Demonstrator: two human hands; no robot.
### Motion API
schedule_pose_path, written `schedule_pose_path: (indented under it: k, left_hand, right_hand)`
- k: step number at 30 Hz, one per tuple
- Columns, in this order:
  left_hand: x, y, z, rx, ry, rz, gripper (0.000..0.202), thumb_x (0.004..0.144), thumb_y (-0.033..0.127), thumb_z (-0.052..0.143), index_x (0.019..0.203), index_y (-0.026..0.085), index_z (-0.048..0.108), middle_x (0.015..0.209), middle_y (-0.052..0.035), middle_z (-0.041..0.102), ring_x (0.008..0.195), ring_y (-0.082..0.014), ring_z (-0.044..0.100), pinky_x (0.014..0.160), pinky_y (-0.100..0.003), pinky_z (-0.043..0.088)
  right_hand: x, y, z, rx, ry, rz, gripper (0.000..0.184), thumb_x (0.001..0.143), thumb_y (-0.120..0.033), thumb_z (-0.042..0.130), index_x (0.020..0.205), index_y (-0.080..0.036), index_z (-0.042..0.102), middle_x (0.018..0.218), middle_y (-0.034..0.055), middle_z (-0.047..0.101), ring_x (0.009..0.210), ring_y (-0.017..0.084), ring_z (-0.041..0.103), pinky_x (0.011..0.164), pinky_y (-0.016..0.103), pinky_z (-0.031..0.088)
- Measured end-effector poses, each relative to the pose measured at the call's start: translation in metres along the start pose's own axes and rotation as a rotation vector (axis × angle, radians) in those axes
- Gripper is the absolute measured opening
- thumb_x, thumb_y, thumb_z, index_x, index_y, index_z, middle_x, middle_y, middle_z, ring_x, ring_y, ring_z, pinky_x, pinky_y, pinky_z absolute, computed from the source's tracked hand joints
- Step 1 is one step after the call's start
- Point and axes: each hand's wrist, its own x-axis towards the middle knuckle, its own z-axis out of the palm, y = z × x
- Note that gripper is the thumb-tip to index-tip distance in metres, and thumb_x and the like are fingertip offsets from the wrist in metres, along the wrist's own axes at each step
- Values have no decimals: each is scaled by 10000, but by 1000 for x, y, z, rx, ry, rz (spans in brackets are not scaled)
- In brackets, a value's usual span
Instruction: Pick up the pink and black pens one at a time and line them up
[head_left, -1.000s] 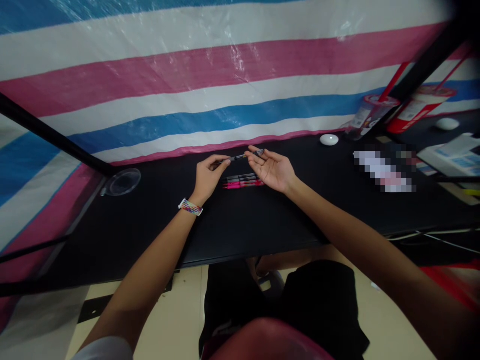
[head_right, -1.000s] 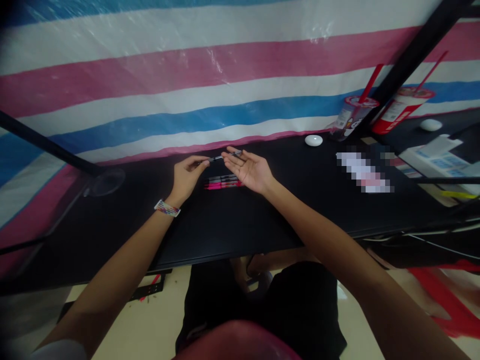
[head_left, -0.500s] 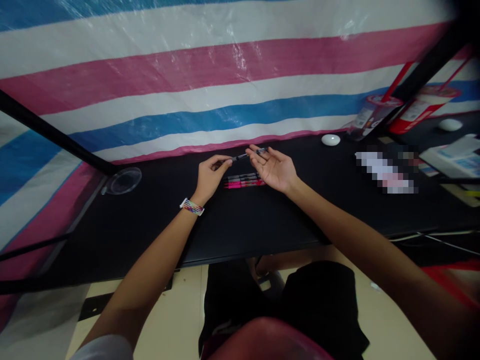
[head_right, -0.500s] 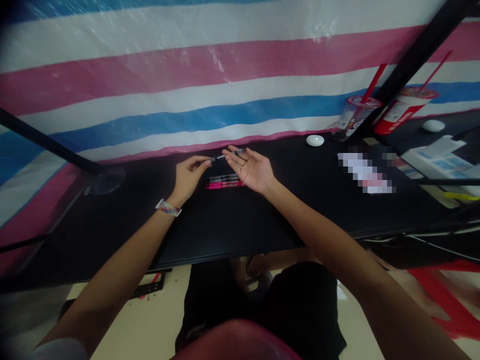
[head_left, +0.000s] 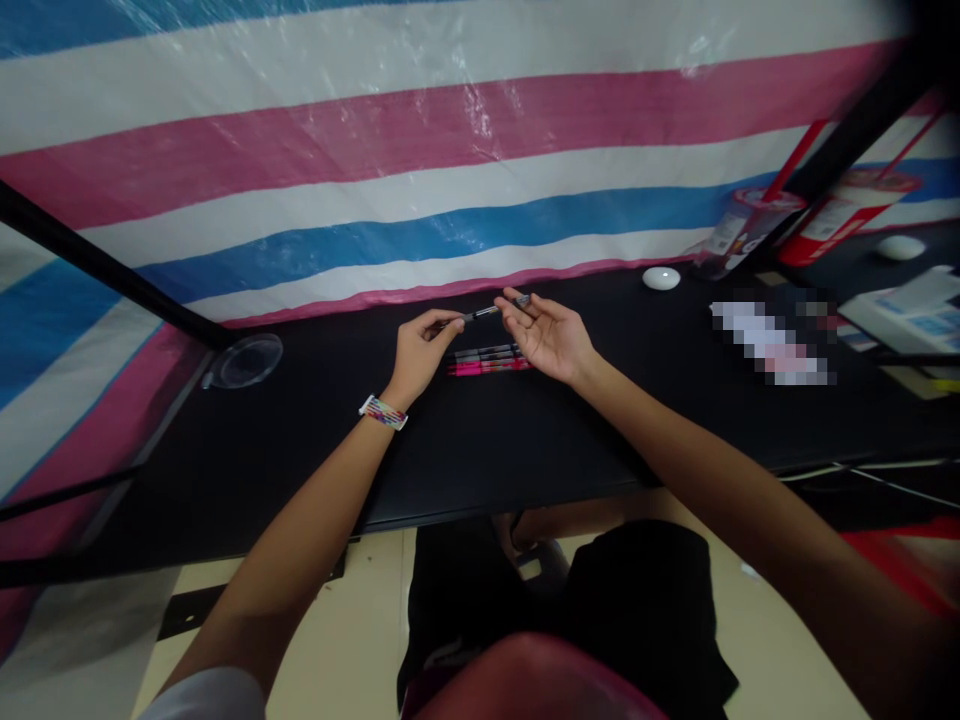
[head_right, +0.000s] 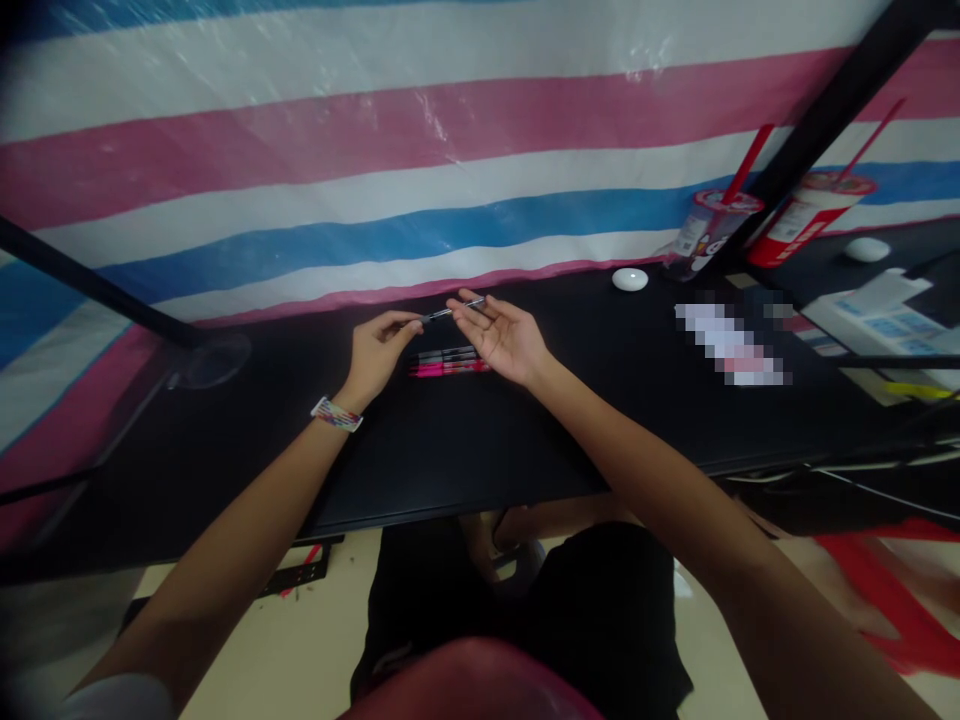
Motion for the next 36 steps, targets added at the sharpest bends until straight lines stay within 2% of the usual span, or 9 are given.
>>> schedule_pose_path:
  k: [2, 5, 8, 13, 16, 19, 22, 27, 36]
  left_hand:
    - [0, 0, 0, 12, 0, -12, 131, 952, 345, 779, 994, 236, 838, 947, -57, 854, 894, -221, 787, 881, -384, 635]
    - [0, -2, -2, 24, 1, -24, 133, 964, 350, 768, 986, 234, 830, 914, -52, 845, 888, -218, 781, 883, -381, 632]
    - [1, -6, -2, 20, -20, -36, 173, 989, 381, 744, 992, 228, 824, 914, -60, 839, 912, -220, 779, 910, -387, 625]
    - [2, -13, -3, 1, -66, -6, 231, 909, 346, 829, 1116, 248, 803, 1126, -70, 840, 973, -223, 774, 915, -388, 621]
    - [3, -13, -4, 48, -64, 6, 174, 920, 337, 813, 1066, 243, 804, 1111, -65, 839, 1005, -235, 771, 941, -402, 614]
    - [2, -13, -5, 67, -72, -14, 139, 960, 362, 768, 993, 232, 804, 1027, -57, 839, 963, -236, 767, 929, -408, 614]
    - [2, -14, -6, 64, -101, -34, 125, 963, 349, 760, 954, 234, 807, 970, -50, 834, 905, -229, 761, 893, -403, 609]
    - [2, -17, -6, 92, -140, -31, 111, 932, 297, 786, 1022, 241, 815, 1056, -54, 845, 965, -235, 776, 938, -414, 596]
    - [0, -19, -11, 351, -191, 18, 55, 951, 274, 771, 959, 270, 826, 1007, -39, 841, 966, -257, 738, 990, -467, 538]
  right_hand:
    - [1, 1, -2, -17, 4, 14, 419, 950, -518, 680, 1217, -209, 770, 1158, 128, 815, 1050, 278, 765, 844, 402, 667]
    - [3, 3, -6, -66, 37, -12, 326, 854, -390, 820, 1131, -220, 808, 989, 83, 802, 819, 210, 710, 721, 361, 619]
    - [4, 6, -9, -168, 97, -79, 287, 803, -315, 878, 1064, -213, 818, 949, 69, 787, 742, 180, 648, 659, 347, 566]
    - [7, 8, -10, -251, 121, -96, 308, 809, -425, 900, 990, -195, 805, 921, 87, 795, 670, 158, 623, 573, 313, 521]
    - [8, 10, -12, -274, 112, -109, 326, 807, -479, 904, 926, -195, 796, 874, 88, 784, 637, 157, 625, 544, 309, 520]
    - [11, 13, -18, -390, 115, -189, 302, 825, -462, 880, 971, -207, 813, 880, 75, 774, 655, 174, 653, 566, 329, 544]
    - [13, 14, -26, -627, 140, -282, 261, 868, -406, 827, 1044, -214, 840, 851, 56, 755, 674, 189, 664, 612, 350, 547]
    - [12, 11, -31, -968, 155, -334, 195, 910, -322, 761, 1020, -209, 875, 839, 67, 800, 747, 228, 696, 771, 407, 564]
    - [10, 15, -35, -1152, 15, -380, 192, 907, -226, 731, 1033, -206, 875, 950, 82, 804, 805, 239, 719, 805, 408, 583]
